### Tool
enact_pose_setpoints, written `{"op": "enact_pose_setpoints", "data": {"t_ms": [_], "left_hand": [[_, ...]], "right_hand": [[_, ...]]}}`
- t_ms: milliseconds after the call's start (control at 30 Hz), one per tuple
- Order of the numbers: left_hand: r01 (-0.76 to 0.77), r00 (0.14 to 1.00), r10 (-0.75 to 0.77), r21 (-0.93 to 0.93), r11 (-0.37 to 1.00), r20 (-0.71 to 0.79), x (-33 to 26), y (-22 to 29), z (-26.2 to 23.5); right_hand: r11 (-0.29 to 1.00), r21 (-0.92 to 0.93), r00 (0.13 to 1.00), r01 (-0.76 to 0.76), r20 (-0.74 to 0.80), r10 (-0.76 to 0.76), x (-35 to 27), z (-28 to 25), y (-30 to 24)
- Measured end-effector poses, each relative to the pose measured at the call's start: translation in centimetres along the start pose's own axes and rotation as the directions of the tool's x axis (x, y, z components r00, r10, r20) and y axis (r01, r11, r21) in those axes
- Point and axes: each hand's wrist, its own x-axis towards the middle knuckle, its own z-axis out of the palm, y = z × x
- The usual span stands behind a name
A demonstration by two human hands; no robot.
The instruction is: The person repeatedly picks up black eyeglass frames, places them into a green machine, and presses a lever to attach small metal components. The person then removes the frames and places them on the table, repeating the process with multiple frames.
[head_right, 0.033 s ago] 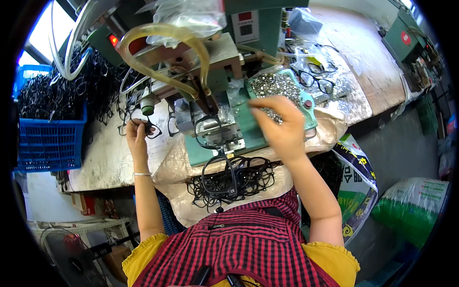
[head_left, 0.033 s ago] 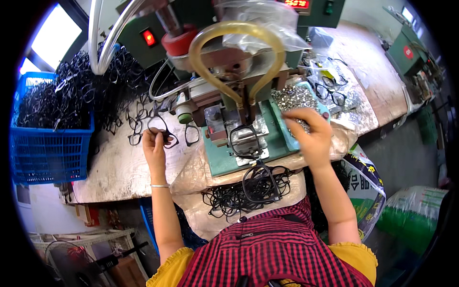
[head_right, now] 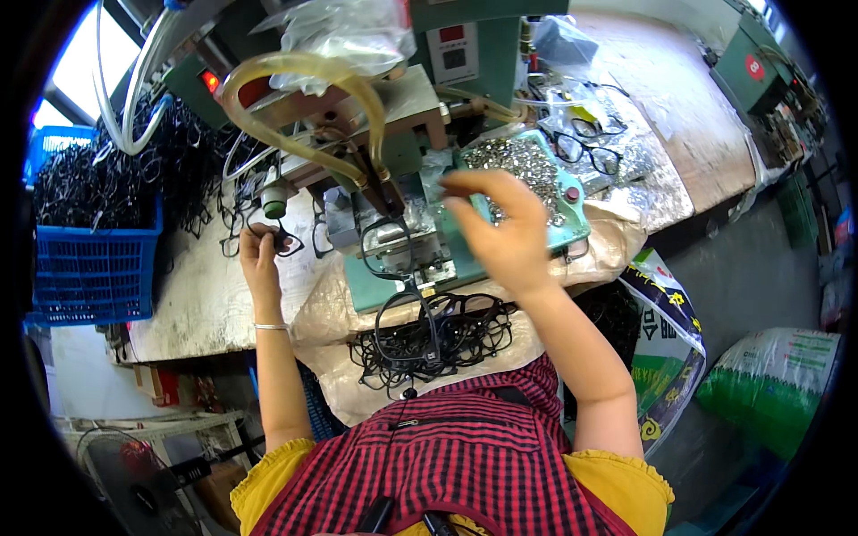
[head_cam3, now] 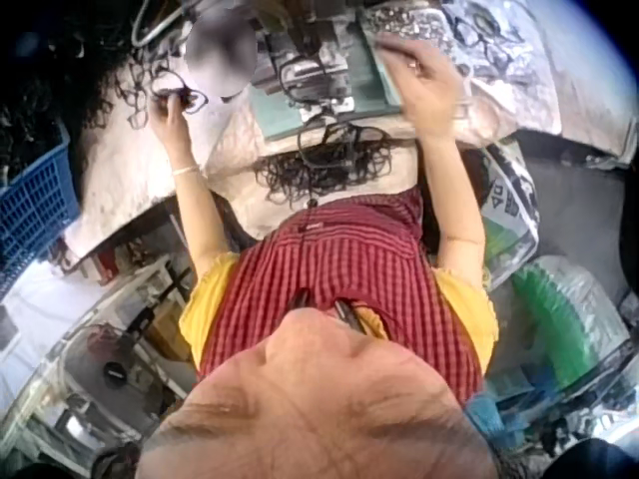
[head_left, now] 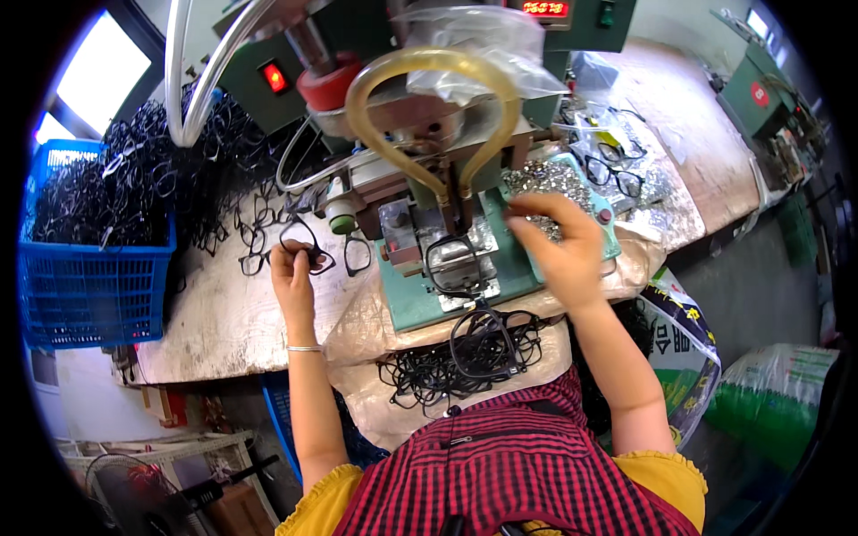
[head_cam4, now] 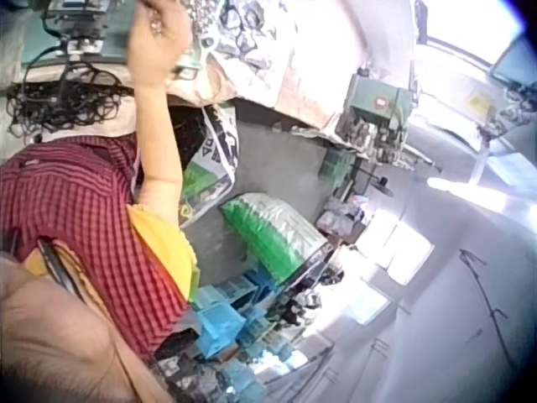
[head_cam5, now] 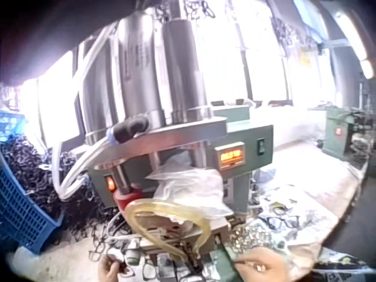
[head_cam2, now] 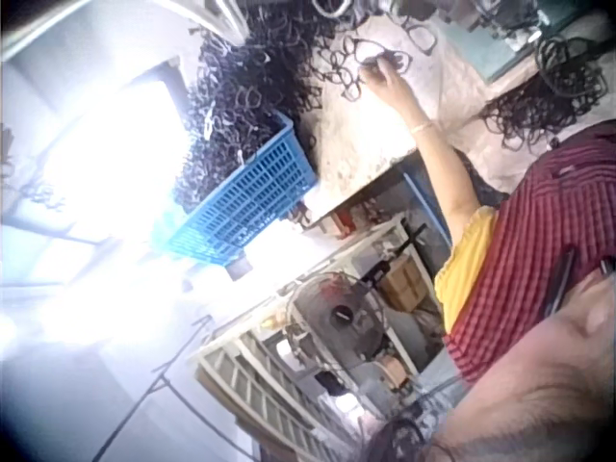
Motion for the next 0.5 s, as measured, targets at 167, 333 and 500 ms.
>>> {"op": "enact_pose_setpoints", "data": {"t_ms": [167, 333, 500], "left_hand": [[0.025, 0.991, -0.037, -0.095, 0.995, -0.132, -3.3, 0.5, 3.6], [-0.262, 0.964, 0.241, -0.255, 0.931, -0.111, -3.8, 8.9, 7.6], [-0.641, 0.754, 0.624, 0.019, 0.768, 0.206, -1.9, 17.5, 11.6]], "right_hand": [[0.975, 0.219, 0.992, -0.044, -0.106, 0.069, 0.0, 4.4, 0.2], [0.944, 0.312, 0.989, -0.105, -0.071, 0.133, -0.5, 4.7, -0.4], [0.853, 0.481, 0.975, -0.203, 0.015, 0.223, -0.1, 5.2, -2.3]]}}
